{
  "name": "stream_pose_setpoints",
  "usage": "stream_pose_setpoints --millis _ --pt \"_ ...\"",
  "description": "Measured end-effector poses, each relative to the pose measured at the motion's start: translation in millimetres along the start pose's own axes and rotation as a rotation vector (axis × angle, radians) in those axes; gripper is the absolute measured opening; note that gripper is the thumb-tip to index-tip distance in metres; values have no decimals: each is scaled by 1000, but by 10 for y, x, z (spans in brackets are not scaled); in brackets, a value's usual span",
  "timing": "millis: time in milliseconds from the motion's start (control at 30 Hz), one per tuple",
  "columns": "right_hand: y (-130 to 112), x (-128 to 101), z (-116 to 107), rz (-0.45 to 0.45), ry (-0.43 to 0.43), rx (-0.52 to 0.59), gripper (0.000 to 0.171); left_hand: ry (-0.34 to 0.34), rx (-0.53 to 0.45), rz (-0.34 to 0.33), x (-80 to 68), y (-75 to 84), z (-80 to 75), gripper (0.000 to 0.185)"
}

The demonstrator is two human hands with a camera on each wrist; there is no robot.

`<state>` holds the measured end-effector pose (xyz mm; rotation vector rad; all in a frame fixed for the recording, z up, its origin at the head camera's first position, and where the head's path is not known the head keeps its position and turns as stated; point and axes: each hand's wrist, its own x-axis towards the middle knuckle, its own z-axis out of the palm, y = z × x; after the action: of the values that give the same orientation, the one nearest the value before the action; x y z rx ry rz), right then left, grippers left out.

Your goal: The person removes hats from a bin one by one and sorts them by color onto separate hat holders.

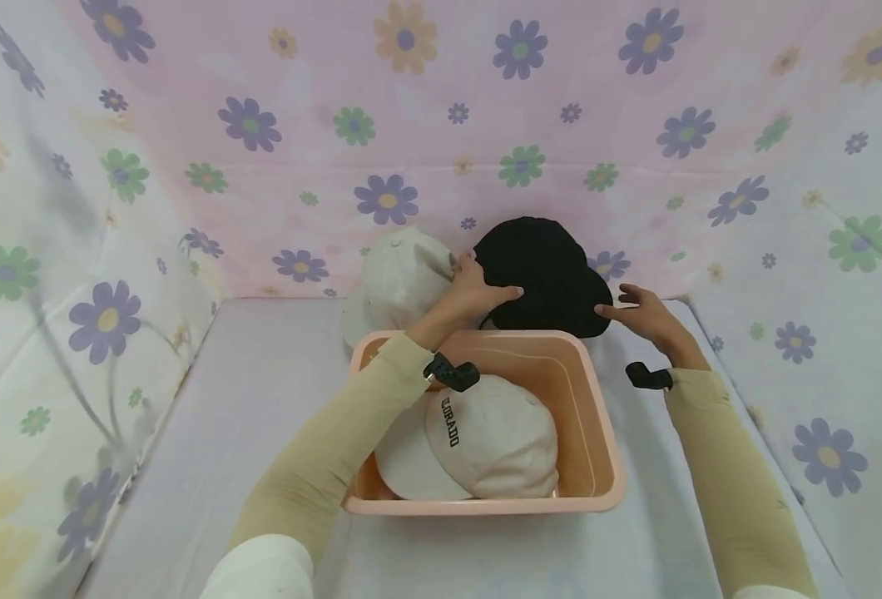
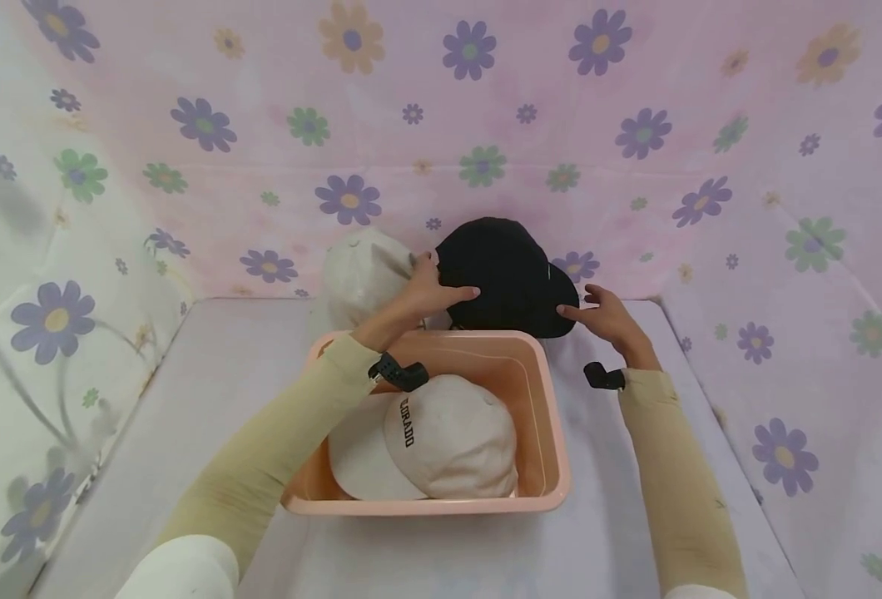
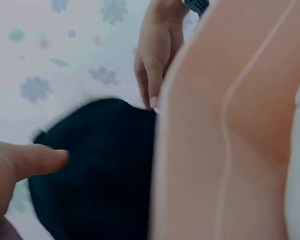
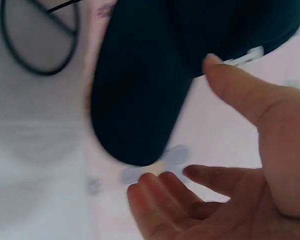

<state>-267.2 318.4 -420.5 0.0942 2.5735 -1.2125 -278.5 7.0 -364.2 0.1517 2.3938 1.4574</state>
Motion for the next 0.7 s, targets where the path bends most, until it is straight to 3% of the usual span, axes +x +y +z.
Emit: stream_pose_setpoints --millis 133,267,433,700 --pt "-187 -166 -38 -70 -22 -3 83 -32 182 88 -171 116 -102 112" --pt "-386 -347 -40 -143 -20 -27 75 -24 300 244 -360 188 -226 102" --pt "-635 -645 -3 -263 -26 -57 68 -36 372 409 -674 194 -380 86" --pt "-936 -1118 165 -463 -60 -86 63 -49 456 552 -1089 -4 -677 72"
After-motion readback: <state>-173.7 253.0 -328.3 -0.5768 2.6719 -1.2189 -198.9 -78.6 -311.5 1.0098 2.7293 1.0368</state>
